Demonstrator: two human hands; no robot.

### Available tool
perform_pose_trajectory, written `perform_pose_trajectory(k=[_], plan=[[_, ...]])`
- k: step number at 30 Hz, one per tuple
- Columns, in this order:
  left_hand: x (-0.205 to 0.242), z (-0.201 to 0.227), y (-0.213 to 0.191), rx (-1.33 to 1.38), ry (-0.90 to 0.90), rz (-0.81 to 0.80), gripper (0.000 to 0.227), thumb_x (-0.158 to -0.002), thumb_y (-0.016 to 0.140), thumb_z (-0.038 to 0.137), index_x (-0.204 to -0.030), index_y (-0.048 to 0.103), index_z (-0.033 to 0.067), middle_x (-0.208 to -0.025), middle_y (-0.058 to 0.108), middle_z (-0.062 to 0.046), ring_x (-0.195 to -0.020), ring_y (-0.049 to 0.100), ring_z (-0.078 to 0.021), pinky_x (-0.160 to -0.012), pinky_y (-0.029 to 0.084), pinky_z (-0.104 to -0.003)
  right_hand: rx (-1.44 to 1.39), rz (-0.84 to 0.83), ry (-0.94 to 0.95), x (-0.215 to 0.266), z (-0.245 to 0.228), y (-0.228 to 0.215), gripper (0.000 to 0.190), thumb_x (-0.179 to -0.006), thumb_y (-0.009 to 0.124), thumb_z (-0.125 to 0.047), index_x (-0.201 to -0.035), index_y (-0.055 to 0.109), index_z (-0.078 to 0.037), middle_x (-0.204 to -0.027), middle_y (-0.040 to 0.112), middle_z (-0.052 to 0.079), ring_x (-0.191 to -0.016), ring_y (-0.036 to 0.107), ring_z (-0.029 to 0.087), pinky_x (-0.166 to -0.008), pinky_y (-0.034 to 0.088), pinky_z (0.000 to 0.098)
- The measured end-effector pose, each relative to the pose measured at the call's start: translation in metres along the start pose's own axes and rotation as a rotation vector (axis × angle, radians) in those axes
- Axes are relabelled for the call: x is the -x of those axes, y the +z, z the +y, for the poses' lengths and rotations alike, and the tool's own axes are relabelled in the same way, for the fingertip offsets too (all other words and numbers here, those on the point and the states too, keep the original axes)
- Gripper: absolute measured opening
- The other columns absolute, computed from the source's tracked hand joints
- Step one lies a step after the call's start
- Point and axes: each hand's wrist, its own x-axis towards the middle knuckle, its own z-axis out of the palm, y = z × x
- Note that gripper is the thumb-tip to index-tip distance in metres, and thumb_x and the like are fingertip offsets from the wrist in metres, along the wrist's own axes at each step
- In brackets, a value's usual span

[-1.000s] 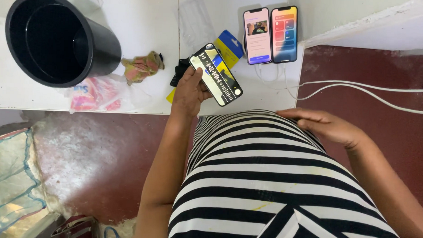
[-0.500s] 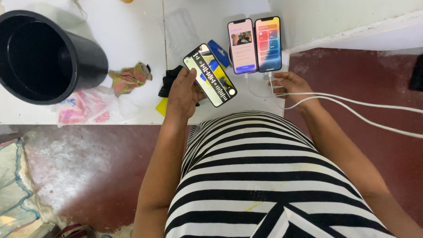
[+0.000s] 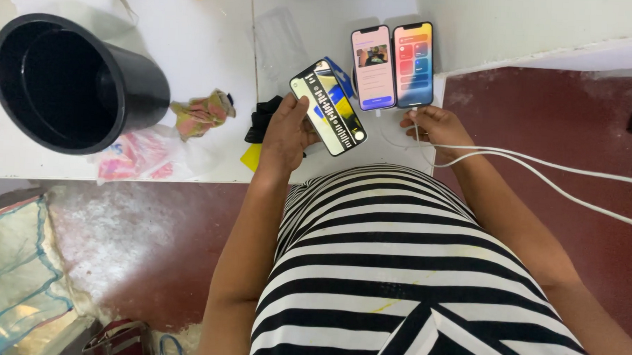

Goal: Interacting with multiple smartphones and attaching one to a camera mount

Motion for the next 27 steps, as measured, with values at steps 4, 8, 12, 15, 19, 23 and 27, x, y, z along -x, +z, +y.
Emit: perform_pose_trajectory(k=[4,8,12,15,19,23,27], plan=[[-0.003,0.004,0.0,-0.048,0.029,-0.017,0.028,-0.103,0.061,0.032,-0.125,0.063,0.0145,-0.098,0.073,-0.01,-0.082,0.073,-0.0258,-0.069,0.067,-0.042,-0.008,0.004,-0.004,-0.008,0.012,-0.005,0.01,-0.101,0.069,-0.023,-0.103,0.069,-0.013,-0.099,0.075,0.007,-0.081,0.075,0.018,-0.069,0.06,0.0255],[0.005,0.014,0.01,-0.066,0.04,-0.053,0.029,-0.104,0.061,0.034,-0.127,0.063,0.0168,-0.099,0.072,-0.007,-0.083,0.072,-0.0226,-0.07,0.066,-0.04,-0.004,0.005,-0.033,-0.007,0.013,-0.007,0.007,-0.101,0.069,-0.022,-0.101,0.068,-0.015,-0.093,0.074,0.004,-0.078,0.075,0.014,-0.068,0.059,0.0222],[0.007,0.016,0.014,-0.071,0.047,-0.054,0.031,-0.103,0.061,0.033,-0.13,0.062,0.0169,-0.1,0.072,-0.006,-0.084,0.072,-0.022,-0.071,0.066,-0.039,0.019,0.015,-0.033,-0.006,0.011,-0.007,0.007,-0.102,0.068,-0.021,-0.1,0.069,-0.015,-0.09,0.074,0.003,-0.077,0.075,0.013,-0.069,0.059,0.0217],[0.011,0.019,0.018,-0.09,0.044,-0.045,0.031,-0.105,0.058,0.031,-0.131,0.061,0.0161,-0.101,0.072,-0.007,-0.085,0.072,-0.0229,-0.072,0.067,-0.041,0.021,0.012,-0.037,-0.001,0.005,-0.004,0.008,-0.102,0.067,-0.021,-0.101,0.07,-0.014,-0.09,0.073,0.003,-0.077,0.074,0.013,-0.069,0.059,0.0213],[0.01,0.017,0.016,-0.087,0.035,-0.031,0.032,-0.104,0.059,0.031,-0.133,0.061,0.0162,-0.102,0.072,-0.009,-0.088,0.072,-0.0246,-0.072,0.067,-0.041,0.022,0.003,-0.044,-0.003,0.008,-0.006,0.007,-0.102,0.068,-0.021,-0.103,0.071,-0.015,-0.09,0.074,0.003,-0.077,0.075,0.013,-0.068,0.058,0.0206],[0.009,0.018,0.017,-0.018,-0.013,-0.015,0.035,-0.103,0.058,0.031,-0.133,0.061,0.0148,-0.103,0.071,-0.012,-0.087,0.072,-0.0285,-0.069,0.066,-0.045,0.024,-0.003,-0.043,0.0,0.006,-0.005,0.007,-0.103,0.066,-0.021,-0.103,0.07,-0.015,-0.092,0.073,0.002,-0.077,0.074,0.012,-0.068,0.058,0.0206],[0.0,0.009,0.009,0.045,-0.049,-0.005,0.037,-0.099,0.058,0.037,-0.127,0.065,0.0136,-0.101,0.071,-0.01,-0.084,0.072,-0.0291,-0.066,0.065,-0.046,0.0,-0.009,-0.034,0.001,0.007,-0.005,0.005,-0.104,0.065,-0.021,-0.104,0.069,-0.017,-0.092,0.073,0.002,-0.079,0.075,0.014,-0.069,0.058,0.0215]])
